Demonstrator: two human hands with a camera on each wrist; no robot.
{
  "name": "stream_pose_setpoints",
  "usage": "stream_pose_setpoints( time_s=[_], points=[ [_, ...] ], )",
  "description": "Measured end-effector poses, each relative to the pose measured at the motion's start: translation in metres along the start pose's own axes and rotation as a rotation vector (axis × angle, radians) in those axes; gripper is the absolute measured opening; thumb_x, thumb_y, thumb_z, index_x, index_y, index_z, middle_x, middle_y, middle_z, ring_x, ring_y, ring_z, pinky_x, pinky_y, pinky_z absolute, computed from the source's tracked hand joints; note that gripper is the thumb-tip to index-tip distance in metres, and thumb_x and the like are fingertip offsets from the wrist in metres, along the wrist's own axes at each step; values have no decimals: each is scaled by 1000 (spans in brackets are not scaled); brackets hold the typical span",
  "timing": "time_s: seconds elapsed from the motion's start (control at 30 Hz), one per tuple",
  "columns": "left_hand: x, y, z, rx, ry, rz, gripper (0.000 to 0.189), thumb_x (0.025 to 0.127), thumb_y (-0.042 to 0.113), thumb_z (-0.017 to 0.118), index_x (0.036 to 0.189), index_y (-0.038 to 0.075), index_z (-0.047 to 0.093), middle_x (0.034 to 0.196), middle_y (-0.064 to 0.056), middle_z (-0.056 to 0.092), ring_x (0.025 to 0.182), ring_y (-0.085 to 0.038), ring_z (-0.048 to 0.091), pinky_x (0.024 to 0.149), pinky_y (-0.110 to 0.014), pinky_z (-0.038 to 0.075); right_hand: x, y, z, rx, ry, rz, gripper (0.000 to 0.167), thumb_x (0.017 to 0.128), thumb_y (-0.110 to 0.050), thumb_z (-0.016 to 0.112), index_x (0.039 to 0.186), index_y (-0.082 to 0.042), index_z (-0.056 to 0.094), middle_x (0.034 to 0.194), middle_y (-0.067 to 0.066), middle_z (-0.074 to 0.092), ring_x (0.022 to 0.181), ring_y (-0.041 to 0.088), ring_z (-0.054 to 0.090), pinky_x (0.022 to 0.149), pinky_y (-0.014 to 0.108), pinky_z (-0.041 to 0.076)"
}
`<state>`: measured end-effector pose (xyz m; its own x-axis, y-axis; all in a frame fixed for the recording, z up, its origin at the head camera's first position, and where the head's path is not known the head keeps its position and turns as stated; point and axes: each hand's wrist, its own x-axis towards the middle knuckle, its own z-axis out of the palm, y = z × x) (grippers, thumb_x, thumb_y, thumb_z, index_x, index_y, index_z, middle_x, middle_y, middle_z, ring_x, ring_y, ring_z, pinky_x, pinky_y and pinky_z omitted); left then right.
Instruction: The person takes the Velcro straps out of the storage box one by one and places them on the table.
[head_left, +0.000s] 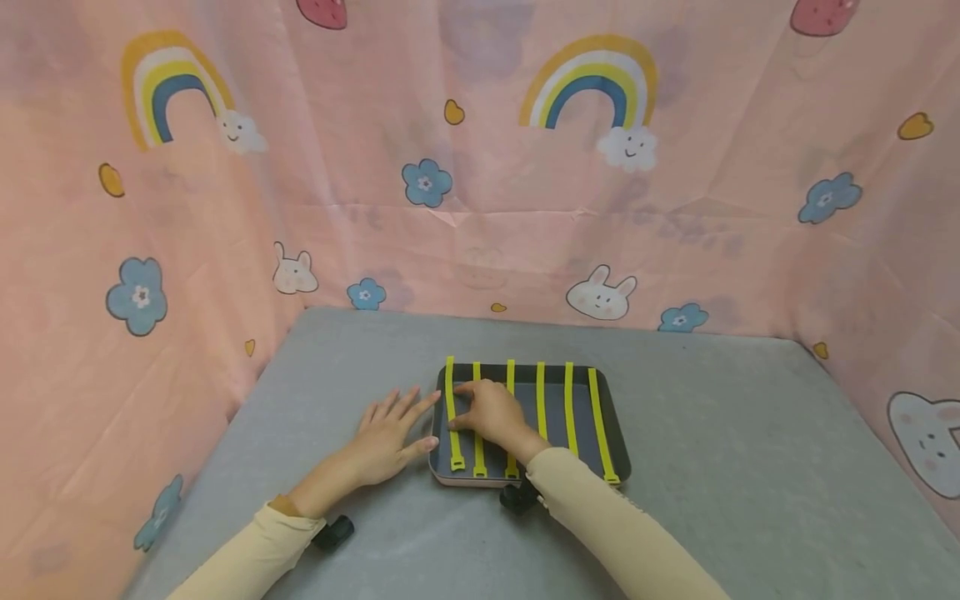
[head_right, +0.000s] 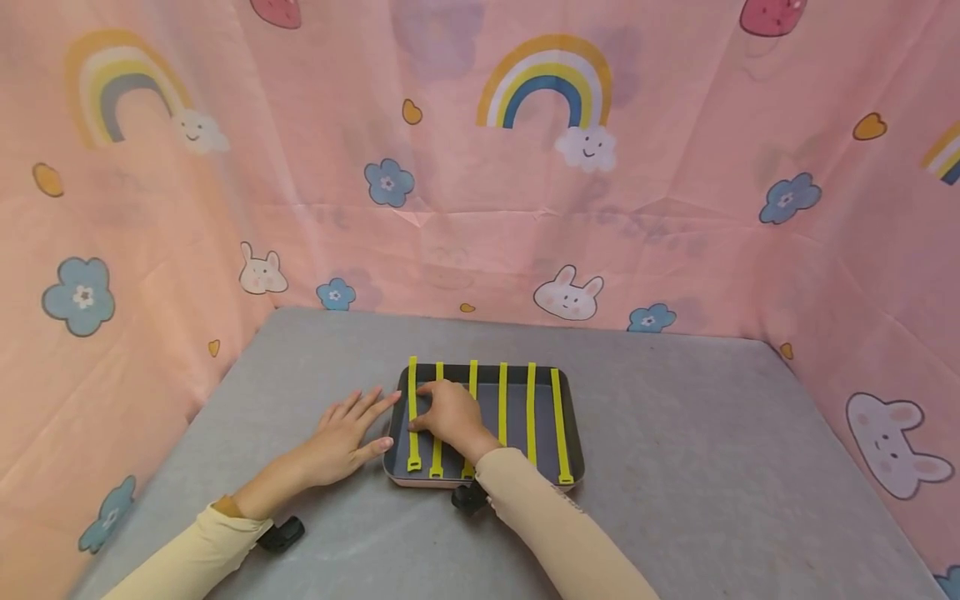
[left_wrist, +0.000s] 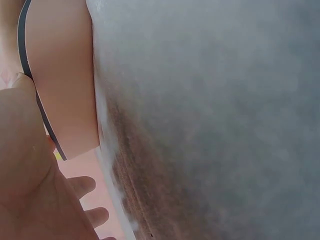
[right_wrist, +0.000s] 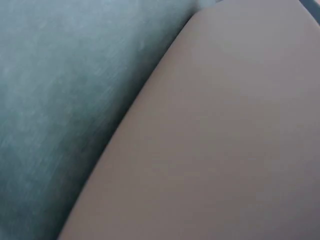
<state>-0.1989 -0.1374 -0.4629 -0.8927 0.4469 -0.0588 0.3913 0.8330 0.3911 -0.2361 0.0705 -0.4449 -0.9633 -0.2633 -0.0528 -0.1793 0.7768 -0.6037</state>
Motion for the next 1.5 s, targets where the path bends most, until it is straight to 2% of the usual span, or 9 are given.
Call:
stream_pose_setpoints(
  time_s=[0.07, 0.13, 0.3, 0.5, 0.67, 0.9, 1.03, 1.2, 1.5],
  points=[
    [0, 0, 0, -2, 2, 1, 72, 98, 60, 45, 159, 36, 15, 167, -10, 17, 153, -45, 11, 116, -72, 10, 0, -1, 1, 8, -2, 2, 59, 76, -26, 86, 127, -5, 67, 55, -2, 56, 50, 9, 46, 49, 23, 38],
    [1, 0, 0, 0, -1, 1, 72, 98, 60, 45, 159, 37, 16, 167, -10, 17, 153, -45, 12, 117, -72, 10, 1, -2, 2, 14, -1, 6, 58, 77, -27, 86, 127, -4, 67, 60, 1, 66, 52, 8, 51, 54, 25, 46],
    [1, 1, 0, -1, -10, 3, 72, 98, 61, 44, 159, 37, 15, 168, -10, 15, 153, -45, 11, 117, -72, 10, 3, -3, 4, 2, 3, 17, 58, 76, -27, 87, 126, -6, 68, 101, 9, 78, 69, 11, 63, 72, 33, 56],
    [0, 2, 0, 4, 0, 13, 71, 98, 59, 44, 159, 35, 17, 167, -12, 18, 153, -46, 13, 116, -73, 12, 3, -5, 6, 19, 6, 26, 55, 74, -21, 88, 124, -8, 69, 84, 8, 75, 69, 14, 59, 64, 29, 50],
    [0, 3, -2, -2, 7, 13, 70, 98, 60, 44, 159, 34, 19, 166, -12, 19, 152, -46, 14, 115, -73, 12, 2, -9, 6, 26, 22, 16, 42, 73, -18, 88, 111, -6, 74, 101, 8, 76, 82, 18, 66, 72, 34, 55],
    [1, 2, -1, 1, 3, 7, 71, 98, 59, 45, 159, 35, 18, 167, -12, 19, 153, -46, 13, 116, -72, 12, 3, -9, 8, 59, 31, 45, 18, 75, -17, 86, 83, -8, 74, 80, 3, 73, 65, 11, 59, 57, 23, 46],
    [0, 2, -1, -4, -4, 0, 71, 98, 59, 45, 159, 36, 16, 167, -11, 17, 153, -45, 11, 116, -72, 10, 2, -8, 9, 93, 51, 33, 14, 80, -17, 83, 73, -9, 73, 72, 1, 70, 60, 10, 55, 53, 22, 42],
    [-1, 2, -3, -9, -7, -2, 71, 98, 59, 46, 159, 36, 17, 167, -11, 18, 153, -45, 11, 116, -72, 10, 2, -7, 9, 157, 62, 34, 16, 85, -17, 78, 71, -8, 74, 73, 2, 70, 60, 11, 53, 53, 21, 41],
    [0, 2, -4, -3, 0, -5, 71, 98, 58, 46, 159, 35, 19, 166, -12, 20, 152, -46, 13, 116, -73, 11, 4, -6, 6, 265, 51, 97, 15, 87, -20, 75, 81, -7, 77, 83, 4, 72, 66, 11, 56, 56, 22, 43]
  ],
)
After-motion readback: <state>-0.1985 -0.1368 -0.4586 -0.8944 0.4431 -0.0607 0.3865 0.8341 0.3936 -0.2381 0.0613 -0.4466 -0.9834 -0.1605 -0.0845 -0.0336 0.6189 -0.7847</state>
